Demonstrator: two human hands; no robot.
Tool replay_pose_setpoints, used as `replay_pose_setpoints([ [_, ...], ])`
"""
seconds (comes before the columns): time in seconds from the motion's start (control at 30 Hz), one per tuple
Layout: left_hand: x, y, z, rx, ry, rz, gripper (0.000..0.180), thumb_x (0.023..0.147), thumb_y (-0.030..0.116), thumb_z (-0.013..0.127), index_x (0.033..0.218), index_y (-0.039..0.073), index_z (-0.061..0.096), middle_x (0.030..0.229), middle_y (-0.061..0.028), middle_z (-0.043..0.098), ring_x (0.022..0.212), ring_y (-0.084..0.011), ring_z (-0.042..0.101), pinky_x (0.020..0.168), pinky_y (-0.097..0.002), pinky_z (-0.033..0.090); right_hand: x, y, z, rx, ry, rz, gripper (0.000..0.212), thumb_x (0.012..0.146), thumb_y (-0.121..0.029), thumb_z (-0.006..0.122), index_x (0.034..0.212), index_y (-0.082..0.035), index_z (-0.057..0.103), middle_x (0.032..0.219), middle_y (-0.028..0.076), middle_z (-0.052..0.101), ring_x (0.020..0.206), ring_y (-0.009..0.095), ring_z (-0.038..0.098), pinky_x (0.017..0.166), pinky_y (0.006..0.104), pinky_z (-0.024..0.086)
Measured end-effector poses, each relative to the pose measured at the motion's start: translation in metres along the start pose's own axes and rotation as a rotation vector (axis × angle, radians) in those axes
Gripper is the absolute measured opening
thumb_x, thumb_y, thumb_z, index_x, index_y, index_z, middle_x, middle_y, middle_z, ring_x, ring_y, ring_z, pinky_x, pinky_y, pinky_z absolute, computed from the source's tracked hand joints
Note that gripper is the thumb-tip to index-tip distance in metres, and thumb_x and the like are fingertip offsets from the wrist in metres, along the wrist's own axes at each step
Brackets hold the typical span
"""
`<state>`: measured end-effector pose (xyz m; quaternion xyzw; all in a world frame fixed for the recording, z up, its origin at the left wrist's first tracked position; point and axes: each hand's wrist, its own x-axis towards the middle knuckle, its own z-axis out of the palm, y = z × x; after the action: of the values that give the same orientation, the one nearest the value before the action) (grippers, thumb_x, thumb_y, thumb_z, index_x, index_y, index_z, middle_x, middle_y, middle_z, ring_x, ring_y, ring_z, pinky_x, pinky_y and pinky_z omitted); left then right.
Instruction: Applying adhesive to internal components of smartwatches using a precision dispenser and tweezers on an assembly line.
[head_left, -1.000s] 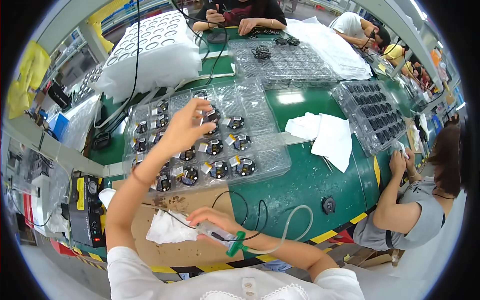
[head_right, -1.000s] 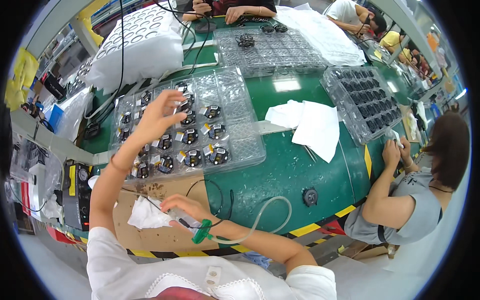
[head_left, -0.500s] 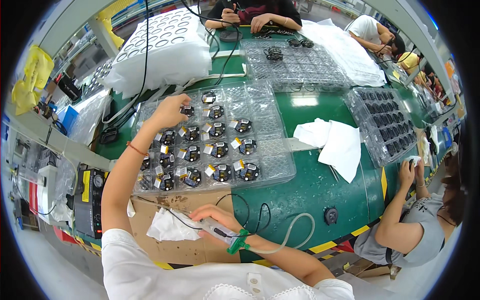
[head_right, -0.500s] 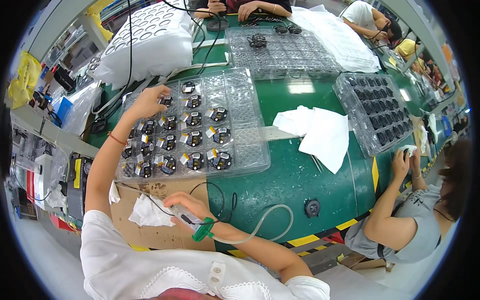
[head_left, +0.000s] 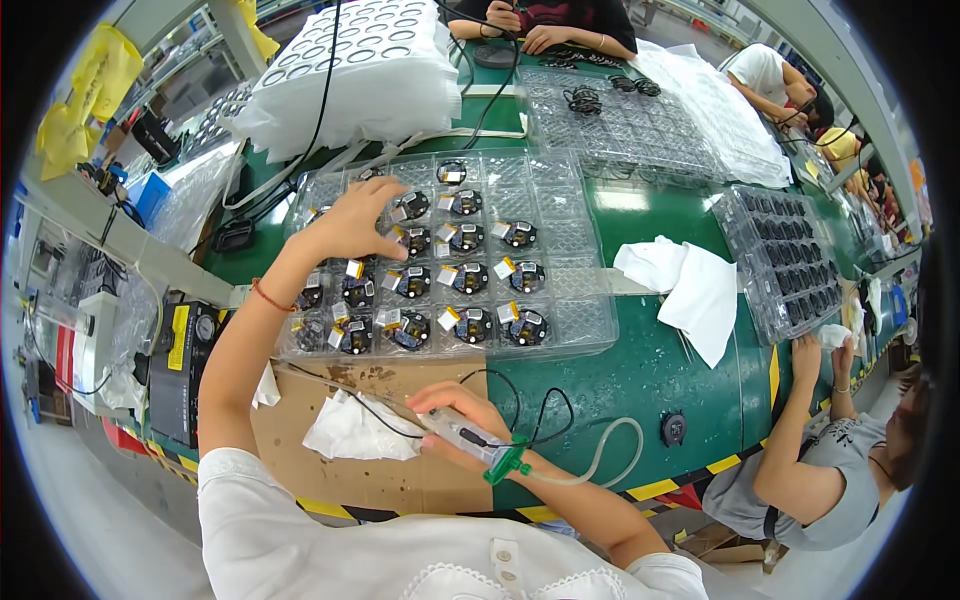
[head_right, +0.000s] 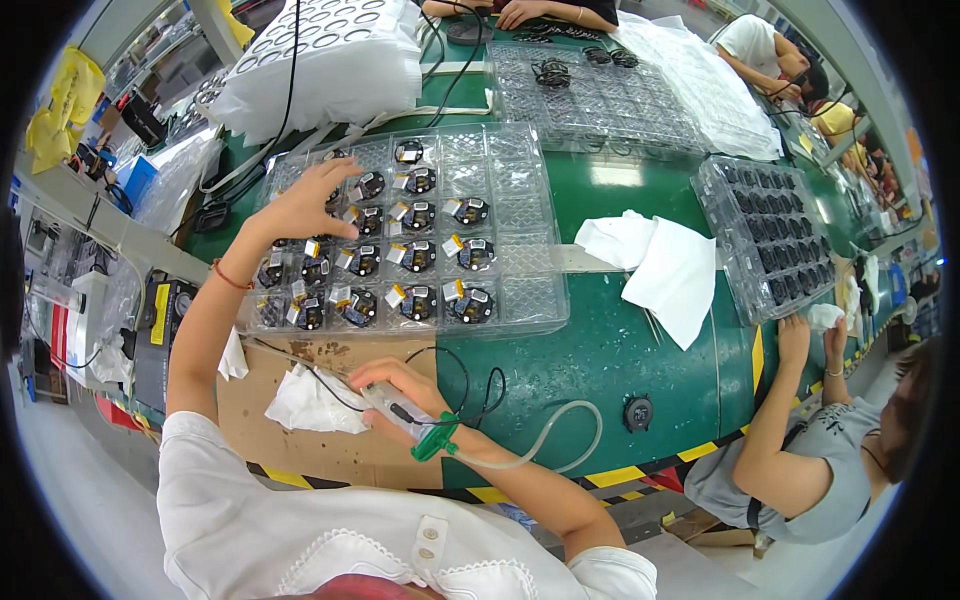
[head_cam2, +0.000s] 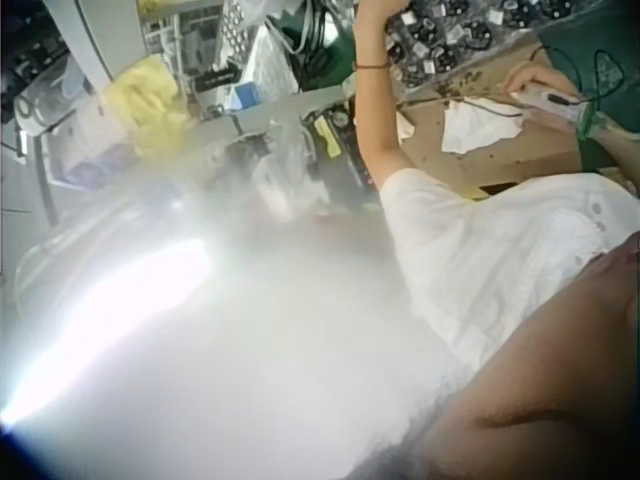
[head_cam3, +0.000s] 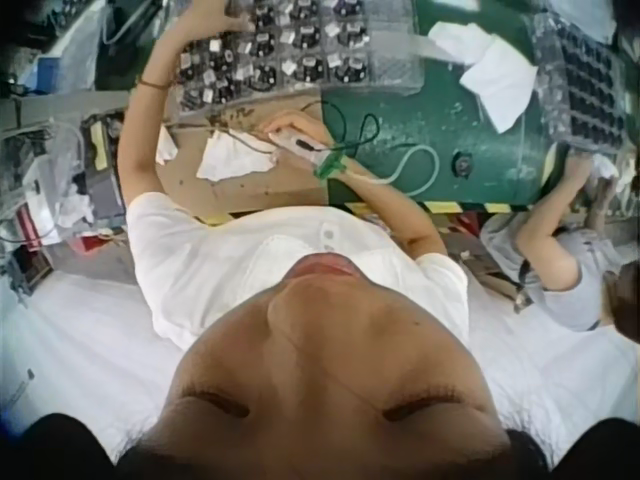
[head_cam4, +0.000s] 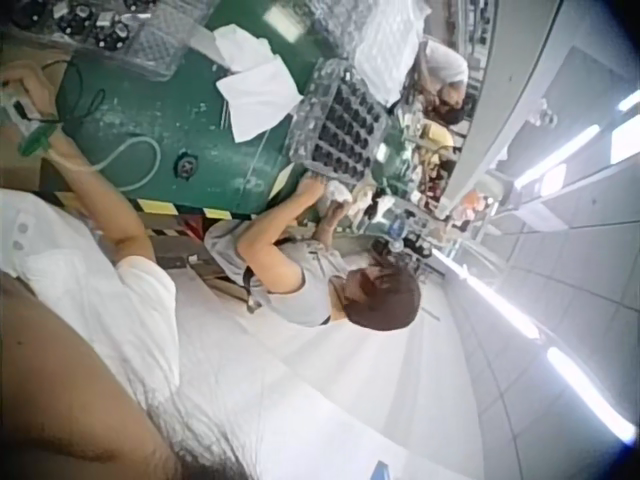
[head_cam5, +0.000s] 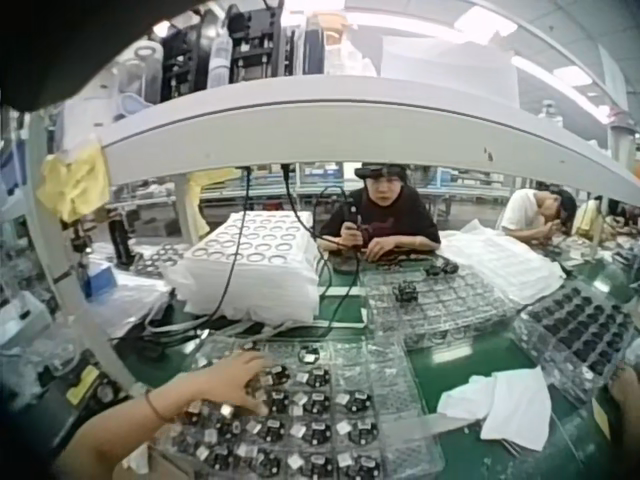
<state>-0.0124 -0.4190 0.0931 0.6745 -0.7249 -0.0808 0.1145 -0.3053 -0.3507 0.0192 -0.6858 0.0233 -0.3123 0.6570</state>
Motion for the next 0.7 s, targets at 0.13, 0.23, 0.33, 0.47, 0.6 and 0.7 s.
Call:
replay_pose_setpoints([
  [0.13,-0.012,-0.003,0.001,0.089,-0.06,0.009,0.1,0.058,0.045,0.08,0.136,0.005,0.032,0.139,-0.0207,0.034,0.129,-0.0411,0.029,0.107,-0.0457,0.026,0.001,0.0,0.0,-0.002,-0.01,0.011,0.033,0.075,-0.005,0.067,0.105,-0.006,0.053,0.111,0.012,0.056,0.104,0.023,0.055,0.088,0.0329,0.043],
  [0.23,-0.015,-0.005,0.002,-0.01,-0.089,-0.033,0.103,0.056,0.048,0.08,0.136,0.004,0.031,0.138,-0.0213,0.035,0.129,-0.0404,0.029,0.107,-0.0456,0.025,0.001,-0.002,0.0,-0.005,-0.031,0.028,0.034,0.075,-0.005,0.067,0.106,-0.006,0.053,0.112,0.012,0.056,0.104,0.023,0.055,0.089,0.0327,0.043],
  [0.33,-0.011,-0.004,0.004,-0.047,-0.102,-0.046,0.101,0.057,0.048,0.08,0.135,0.003,0.032,0.136,-0.0228,0.037,0.129,-0.0404,0.029,0.107,-0.0463,0.025,0.001,-0.004,0.0,-0.015,-0.042,0.052,0.034,0.075,-0.005,0.067,0.106,-0.006,0.053,0.111,0.012,0.056,0.105,0.023,0.054,0.089,0.0325,0.042],
  [0.47,-0.008,-0.002,0.007,-0.033,-0.08,-0.038,0.095,0.059,0.044,0.079,0.134,0.004,0.035,0.136,-0.0198,0.038,0.13,-0.0397,0.028,0.107,-0.047,0.025,0.001,-0.004,0.001,-0.015,-0.044,0.066,0.035,0.075,-0.006,0.067,0.106,-0.006,0.053,0.111,0.011,0.056,0.105,0.023,0.055,0.089,0.0323,0.043],
  [0.6,-0.007,0.004,0.007,0.04,0.061,0.105,0.056,0.064,0.029,0.078,0.111,0.01,0.054,0.134,-0.012,0.043,0.132,-0.037,0.026,0.106,-0.0472,0.025,0.0,-0.004,0.001,-0.011,-0.044,0.066,0.035,0.075,-0.006,0.067,0.107,-0.007,0.053,0.111,0.012,0.056,0.105,0.023,0.055,0.088,0.0323,0.043],
  [0.7,-0.007,0.005,0.008,0.063,0.099,0.11,0.03,0.066,0.019,0.075,0.091,0.01,0.06,0.13,-0.009,0.046,0.131,-0.0356,0.028,0.106,-0.0467,0.027,0.001,-0.004,0.001,-0.007,-0.039,0.061,0.035,0.075,-0.006,0.067,0.107,-0.007,0.053,0.111,0.012,0.056,0.104,0.023,0.055,0.088,0.0323,0.043],
])
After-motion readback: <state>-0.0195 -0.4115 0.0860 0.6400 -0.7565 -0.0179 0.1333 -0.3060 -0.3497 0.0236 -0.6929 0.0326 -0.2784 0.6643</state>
